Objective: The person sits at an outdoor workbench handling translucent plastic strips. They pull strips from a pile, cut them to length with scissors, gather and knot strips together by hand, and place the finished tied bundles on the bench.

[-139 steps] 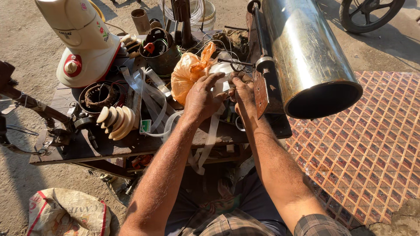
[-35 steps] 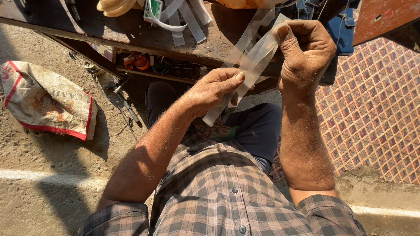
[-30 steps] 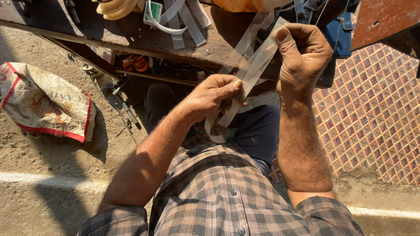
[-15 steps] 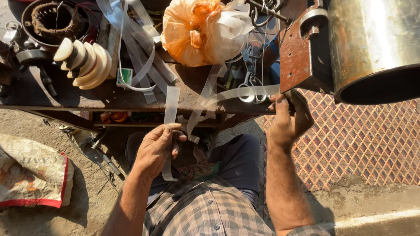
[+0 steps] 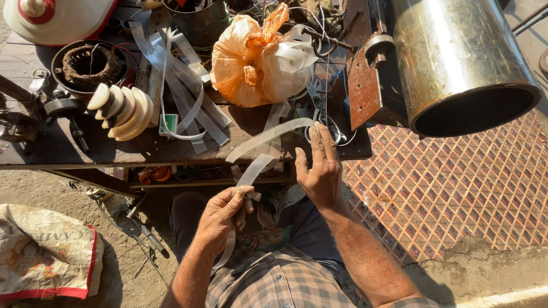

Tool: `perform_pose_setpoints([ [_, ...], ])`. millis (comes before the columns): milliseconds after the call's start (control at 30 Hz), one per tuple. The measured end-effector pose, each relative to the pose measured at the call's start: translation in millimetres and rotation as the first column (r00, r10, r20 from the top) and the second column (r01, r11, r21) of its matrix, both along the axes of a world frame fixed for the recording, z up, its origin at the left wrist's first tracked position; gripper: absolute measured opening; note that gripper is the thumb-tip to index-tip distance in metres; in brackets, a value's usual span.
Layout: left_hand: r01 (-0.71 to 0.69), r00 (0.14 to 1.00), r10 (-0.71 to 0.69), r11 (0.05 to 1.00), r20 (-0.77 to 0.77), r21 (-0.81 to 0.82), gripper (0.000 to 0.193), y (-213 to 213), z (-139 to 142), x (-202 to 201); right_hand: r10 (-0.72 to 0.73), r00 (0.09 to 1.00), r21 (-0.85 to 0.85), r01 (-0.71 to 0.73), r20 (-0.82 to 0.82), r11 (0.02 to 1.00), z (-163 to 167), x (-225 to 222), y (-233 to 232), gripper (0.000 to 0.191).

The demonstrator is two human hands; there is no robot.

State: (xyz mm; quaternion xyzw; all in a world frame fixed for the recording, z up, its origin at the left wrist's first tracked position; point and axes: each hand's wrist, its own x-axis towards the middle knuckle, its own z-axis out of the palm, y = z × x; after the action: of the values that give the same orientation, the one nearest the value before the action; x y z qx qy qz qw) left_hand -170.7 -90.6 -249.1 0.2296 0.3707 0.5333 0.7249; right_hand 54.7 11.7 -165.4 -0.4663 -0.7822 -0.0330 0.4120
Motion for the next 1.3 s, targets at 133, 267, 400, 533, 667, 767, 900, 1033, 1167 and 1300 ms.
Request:
perform_pose_setpoints([
  [133,-0.055,0.997,0.052,0.997,-0.048,-0.056,0.03,1,4,-6,-0.04,0.676,-0.442,-0.435,-0.736,0.784,-2,2,14,0.064],
  [267,-0.046,0.998,0.044,0.997,-0.032,-0.058,0.03,6,5,-4,0.041,0.612,-0.307,-0.452,-0.79,0.837,-1,-5,47,0.069],
  [400,-0.02,0.999,0.017,0.997,-0.037,-0.068,0.031,5,4,4,-0.05,0.87,-0.33,-0.133,-0.491,0.934,-4,-7,106,0.071],
  [533,-0.026,0.998,0.019,0.992,-0.051,-0.123,0.031,-6,0,4,-0.185,0.983,-0.145,0.182,-0.006,0.973,-18,0,169,0.065],
  [667,-0.041,0.998,0.031,0.985,-0.062,-0.169,0.031,-18,-9,3,-0.324,0.946,-0.222,0.322,0.027,0.92,-24,-4,221,0.049],
  [767,-0.043,0.997,0.028,0.978,-0.074,-0.205,0.032,-24,-16,3,-0.431,0.89,-0.472,0.319,-0.15,0.822,-9,-19,252,0.052],
  [900,-0.05,0.994,0.024,0.963,-0.102,-0.266,0.033,-31,-22,1,-0.499,0.867,-0.425,0.445,-0.019,0.788,13,-26,263,0.071],
  [1033,-0.058,0.997,0.04,0.954,-0.066,-0.296,0.033,-34,-25,-7,-0.491,0.865,-0.443,0.483,0.105,0.756,21,-24,267,0.07],
  [1167,-0.104,0.994,0.089,0.951,-0.064,-0.292,0.032,-29,-28,-12,-0.433,0.897,-0.554,0.409,0.095,0.725,24,-21,260,0.061],
  [1300,-0.143,0.99,0.141,0.976,-0.026,-0.165,0.024,-14,-27,-11,-0.255,0.967,-0.472,0.226,0.004,0.852,13,-13,203,0.066],
])
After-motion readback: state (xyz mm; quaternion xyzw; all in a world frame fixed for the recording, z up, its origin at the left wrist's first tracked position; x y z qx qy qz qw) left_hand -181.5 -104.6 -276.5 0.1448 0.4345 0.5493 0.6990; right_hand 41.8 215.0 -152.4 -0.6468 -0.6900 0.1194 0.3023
